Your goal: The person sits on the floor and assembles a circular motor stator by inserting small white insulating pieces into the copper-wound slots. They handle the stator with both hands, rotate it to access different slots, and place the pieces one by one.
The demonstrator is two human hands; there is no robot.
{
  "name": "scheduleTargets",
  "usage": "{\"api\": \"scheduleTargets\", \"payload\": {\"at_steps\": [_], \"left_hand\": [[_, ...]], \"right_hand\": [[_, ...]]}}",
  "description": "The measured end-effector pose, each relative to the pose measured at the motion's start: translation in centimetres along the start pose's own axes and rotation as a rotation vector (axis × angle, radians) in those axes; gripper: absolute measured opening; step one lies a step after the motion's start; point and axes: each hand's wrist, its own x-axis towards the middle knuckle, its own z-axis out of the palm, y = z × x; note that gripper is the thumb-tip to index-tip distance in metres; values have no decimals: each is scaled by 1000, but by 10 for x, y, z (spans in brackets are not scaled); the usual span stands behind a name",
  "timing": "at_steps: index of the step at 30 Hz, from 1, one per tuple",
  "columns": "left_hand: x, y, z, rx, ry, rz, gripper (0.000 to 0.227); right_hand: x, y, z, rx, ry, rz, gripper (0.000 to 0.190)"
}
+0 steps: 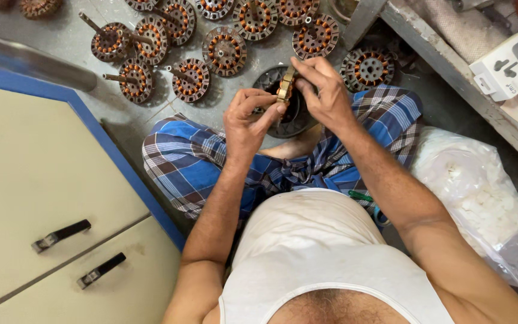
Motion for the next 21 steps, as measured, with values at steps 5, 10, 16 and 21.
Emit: {"api": "scheduleTargets", "payload": {"at_steps": [5,10,16,21], "left_hand": [[-4,-2,1,-39,-95,-159,32],[17,-21,-18,190,-224,94,85],[32,-31,-30,-99,-549,-22,83],[31,-33,-34,-225,-583,-54,70]], "right_hand": [[7,7,8,182,-115,31,42],[-18,0,5,400,-37,263,24],[-40,-13,1,505,-37,356,16],[-40,-18,2,555,-45,344,16]]}}
